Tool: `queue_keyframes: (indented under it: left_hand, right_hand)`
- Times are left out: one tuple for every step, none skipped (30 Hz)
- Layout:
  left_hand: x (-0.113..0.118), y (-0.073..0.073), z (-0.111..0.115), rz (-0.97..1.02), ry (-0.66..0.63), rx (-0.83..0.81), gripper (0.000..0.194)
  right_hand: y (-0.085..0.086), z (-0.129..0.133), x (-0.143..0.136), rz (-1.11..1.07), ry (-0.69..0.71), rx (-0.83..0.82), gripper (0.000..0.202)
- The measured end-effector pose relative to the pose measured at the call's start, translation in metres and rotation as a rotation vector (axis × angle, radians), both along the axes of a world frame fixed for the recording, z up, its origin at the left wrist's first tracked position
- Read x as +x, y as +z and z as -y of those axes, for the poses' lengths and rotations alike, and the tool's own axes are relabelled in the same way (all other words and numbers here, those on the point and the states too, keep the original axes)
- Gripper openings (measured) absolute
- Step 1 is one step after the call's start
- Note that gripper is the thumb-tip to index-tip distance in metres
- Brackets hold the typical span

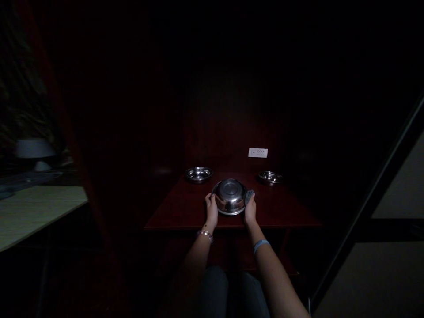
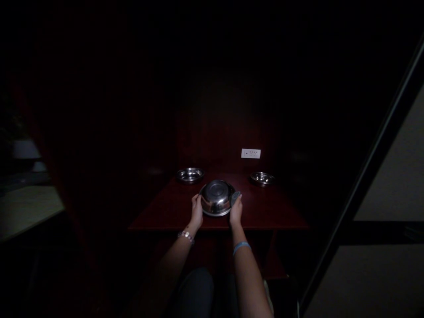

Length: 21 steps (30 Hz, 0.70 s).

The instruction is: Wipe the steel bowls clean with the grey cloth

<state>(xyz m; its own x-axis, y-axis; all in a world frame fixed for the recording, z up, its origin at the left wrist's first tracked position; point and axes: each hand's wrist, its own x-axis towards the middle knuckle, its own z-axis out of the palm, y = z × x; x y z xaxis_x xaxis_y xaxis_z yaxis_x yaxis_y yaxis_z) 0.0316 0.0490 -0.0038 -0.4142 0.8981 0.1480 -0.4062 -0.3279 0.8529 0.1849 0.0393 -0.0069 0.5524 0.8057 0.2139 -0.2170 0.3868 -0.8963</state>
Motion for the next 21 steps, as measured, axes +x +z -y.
queue_keyframes:
  left_hand:
    - [0.0003,-0.0006,-0.0004,-0.005,-0.016,0.006,0.014]
    - [0.0006,-0.0011,-0.0009,-0.004,-0.028,0.012,0.014]
    - [0.001,-0.0017,-0.0014,0.002,-0.035,0.018,0.014]
    - [0.0014,-0.0022,-0.0021,0.012,-0.038,0.026,0.015]
    - [0.0018,-0.0027,-0.0027,0.02,-0.041,0.034,0.016]
    - [0.0022,-0.003,-0.0033,0.027,-0.043,0.044,0.017]
    - [0.0025,-0.0032,-0.0037,0.03,-0.047,0.053,0.019]
    - [0.0028,-0.0033,-0.0041,0.035,-0.05,0.059,0.02]
    - [0.0031,-0.0033,-0.0042,0.04,-0.053,0.063,0.02]
    - [0.0033,-0.0032,-0.0043,0.048,-0.055,0.063,0.021]
    - [0.0034,-0.0029,-0.0043,0.056,-0.058,0.066,0.021]
    - [0.0035,-0.0027,-0.0043,0.06,-0.062,0.07,0.021]
    - [0.0036,-0.0024,-0.0042,0.062,-0.064,0.075,0.022]
    - [0.0036,-0.0021,-0.0042,0.061,-0.064,0.078,0.022]
    - [0.0036,-0.0019,-0.0042,0.059,-0.065,0.079,0.023]
    - [0.0036,-0.0018,-0.0044,0.058,-0.064,0.079,0.023]
    - [0.0035,-0.0018,-0.0047,0.06,-0.063,0.074,0.024]
    - [0.0034,-0.0019,-0.0051,0.065,-0.06,0.069,0.025]
    - [0.0032,-0.0022,-0.0058,0.07,-0.056,0.065,0.025]
    - [0.003,-0.0028,-0.0067,0.073,-0.05,0.063,0.026]
    - [0.0027,-0.0035,-0.0077,0.073,-0.044,0.061,0.027]
  right_hand:
    - [0.0005,0.0004,0.0001,-0.001,-0.002,0.001,0.073]
    - [0.0009,0.0007,0.0001,-0.001,0.001,0.002,0.073]
    - [0.0013,0.0009,0.0001,0.0,0.005,0.002,0.073]
    - [0.0017,0.001,0.0001,0.001,0.008,0.0,0.073]
    - [0.0021,0.0011,0.0,0.001,0.011,-0.001,0.073]
    - [0.0024,0.0012,0.0,-0.001,0.014,-0.002,0.073]
    - [0.0025,0.0013,-0.0001,-0.005,0.018,-0.002,0.072]
    - [0.0026,0.0013,-0.0001,-0.011,0.022,-0.001,0.072]
    - [0.0026,0.0012,-0.0001,-0.017,0.027,0.001,0.072]
    - [0.0025,0.0011,-0.0001,-0.022,0.033,0.004,0.072]
    - [0.0024,0.0008,0.0,-0.026,0.038,0.007,0.072]
    - [0.0024,0.0006,0.0,-0.028,0.04,0.011,0.073]
    - [0.0024,0.0004,0.0001,-0.029,0.042,0.014,0.073]
    - [0.0027,0.0003,0.0,-0.027,0.043,0.019,0.072]
    - [0.003,0.0003,-0.0002,-0.023,0.043,0.024,0.072]
    - [0.0036,0.0006,-0.0004,-0.018,0.045,0.029,0.071]
    - [0.0042,0.0011,-0.0008,-0.012,0.046,0.034,0.071]
    - [0.0049,0.0017,-0.0013,-0.004,0.047,0.037,0.07]
    - [0.0056,0.0024,-0.0018,0.006,0.045,0.038,0.069]
    - [0.0061,0.0031,-0.0023,0.017,0.044,0.036,0.069]
    - [0.0066,0.0037,-0.0027,0.03,0.044,0.033,0.069]
